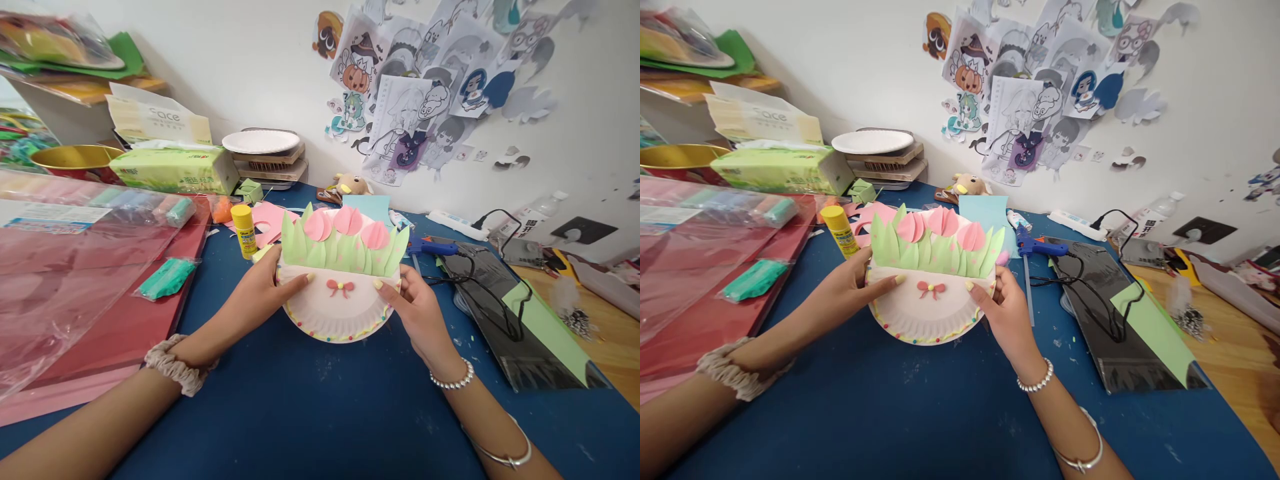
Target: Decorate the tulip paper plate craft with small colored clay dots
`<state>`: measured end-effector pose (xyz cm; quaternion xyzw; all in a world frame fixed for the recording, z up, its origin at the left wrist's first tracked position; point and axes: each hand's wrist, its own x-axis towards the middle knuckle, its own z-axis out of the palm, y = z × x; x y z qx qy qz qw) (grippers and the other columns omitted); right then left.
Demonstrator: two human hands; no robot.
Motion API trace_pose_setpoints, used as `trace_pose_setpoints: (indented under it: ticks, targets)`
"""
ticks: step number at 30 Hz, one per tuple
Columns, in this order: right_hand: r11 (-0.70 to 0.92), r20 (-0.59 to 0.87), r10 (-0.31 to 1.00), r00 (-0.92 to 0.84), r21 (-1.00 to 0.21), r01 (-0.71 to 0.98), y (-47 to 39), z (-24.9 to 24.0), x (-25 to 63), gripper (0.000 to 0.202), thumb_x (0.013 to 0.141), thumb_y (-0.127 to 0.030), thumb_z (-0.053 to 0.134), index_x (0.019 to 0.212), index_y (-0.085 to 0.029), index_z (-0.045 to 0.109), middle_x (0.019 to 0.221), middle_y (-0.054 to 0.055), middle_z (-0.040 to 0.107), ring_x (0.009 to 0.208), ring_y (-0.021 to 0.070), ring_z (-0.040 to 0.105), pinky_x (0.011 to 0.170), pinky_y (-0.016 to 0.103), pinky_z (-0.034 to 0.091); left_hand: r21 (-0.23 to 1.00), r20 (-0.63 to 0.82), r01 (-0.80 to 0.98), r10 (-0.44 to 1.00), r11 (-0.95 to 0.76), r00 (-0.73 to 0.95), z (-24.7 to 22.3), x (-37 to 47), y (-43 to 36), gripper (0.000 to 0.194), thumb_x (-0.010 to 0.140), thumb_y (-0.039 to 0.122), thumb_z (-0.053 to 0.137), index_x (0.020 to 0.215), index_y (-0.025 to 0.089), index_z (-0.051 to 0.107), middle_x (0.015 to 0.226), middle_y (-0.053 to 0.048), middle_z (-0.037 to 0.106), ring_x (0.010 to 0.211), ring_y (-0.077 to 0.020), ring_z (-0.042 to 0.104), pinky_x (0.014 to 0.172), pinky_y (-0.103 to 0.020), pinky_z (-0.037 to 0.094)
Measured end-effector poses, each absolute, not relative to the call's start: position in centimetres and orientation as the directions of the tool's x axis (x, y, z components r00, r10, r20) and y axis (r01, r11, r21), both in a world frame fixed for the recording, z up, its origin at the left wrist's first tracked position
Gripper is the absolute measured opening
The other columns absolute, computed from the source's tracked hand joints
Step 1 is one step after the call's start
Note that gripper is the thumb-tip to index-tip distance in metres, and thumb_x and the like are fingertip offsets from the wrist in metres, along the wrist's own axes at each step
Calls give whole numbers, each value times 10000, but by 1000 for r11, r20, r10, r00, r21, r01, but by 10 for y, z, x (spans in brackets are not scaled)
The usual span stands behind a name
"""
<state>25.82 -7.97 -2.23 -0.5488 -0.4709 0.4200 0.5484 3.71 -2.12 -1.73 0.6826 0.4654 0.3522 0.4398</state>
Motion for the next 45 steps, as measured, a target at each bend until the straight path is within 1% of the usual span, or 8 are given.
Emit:
trace_pose_setpoints:
  ticks: [7, 13, 18, 25, 29, 33, 38, 45]
  targets:
    - [44, 62, 972, 226, -996, 81, -80, -21, 260, 381, 676, -408, 671, 978, -219, 535, 945, 52, 679, 833, 206, 633, 662, 291, 508, 959, 68, 233, 931, -160, 358, -15, 37, -22, 514, 740, 406, 568, 1198, 200, 462, 1136, -75, 608, 969, -268, 586, 756, -360, 498]
    - [42, 52, 972, 229, -998, 49, -79, -23, 262, 384, 674, -395, 681, 983, -218, 537, 934, 45, 678, 828, 195, 627, 666, 276, 501, 961, 52, 246, 954, -128, 294, -9, 37, -23, 528, 738, 437, 563, 1204, 205, 470, 953, -40, 671, 866, -246, 615, 719, -325, 490]
    - [32, 45, 973, 227, -998, 60, -79, -23, 262, 395, 669, -407, 683, 982, -216, 538, 932, 45, 682, 830, 201, 630, 660, 279, 500, 903, 101, 385, 966, -189, 238, -8, 33, -21, 409, 762, 463, 516, 1090, 222, 557, 752, 10, 651, 755, -209, 603, 657, -276, 452]
    - [31, 46, 974, 220, -997, 71, -79, -22, 262, 408, 675, -408, 676, 1001, -213, 529, 950, 54, 678, 847, 211, 630, 665, 292, 513, 797, 178, 554, 970, -240, 164, -8, 31, -21, 334, 754, 501, 498, 894, 219, 611, 562, 47, 479, 551, -149, 462, 519, -234, 343]
    - [22, 38, 974, 223, -997, 75, -79, -23, 262, 420, 670, -419, 675, 1006, -214, 530, 954, 59, 677, 854, 221, 631, 664, 304, 516, 796, 167, 561, 974, -226, 156, -9, 30, -19, 333, 761, 502, 485, 876, 221, 622, 581, 40, 537, 568, -159, 486, 527, -242, 349]
    - [20, 40, 974, 225, -996, 90, -79, -23, 262, 424, 672, -421, 671, 1012, -212, 529, 950, 60, 678, 851, 221, 634, 659, 303, 515, 838, 134, 510, 979, -194, 154, -10, 30, -17, 345, 764, 487, 489, 919, 225, 650, 656, 25, 621, 634, -181, 544, 578, -260, 396]
    - [15, 32, 973, 230, -997, 72, -78, -24, 263, 411, 675, -404, 675, 1005, -212, 522, 984, 59, 675, 875, 218, 635, 677, 296, 514, 947, 32, 315, 991, -71, 128, -11, 29, -14, 310, 732, 454, 556, 896, 220, 677, 769, 17, 682, 685, -188, 607, 687, -300, 480]
    - [5, 22, 966, 259, -998, 66, -78, -22, 266, 418, 658, -421, 683, 988, -210, 538, 955, 65, 684, 864, 240, 635, 666, 318, 515, 989, -70, 136, 989, 52, 128, -15, 27, -5, 240, 728, 357, 578, 845, 166, 664, 749, -32, 708, 746, -194, 661, 752, -336, 534]
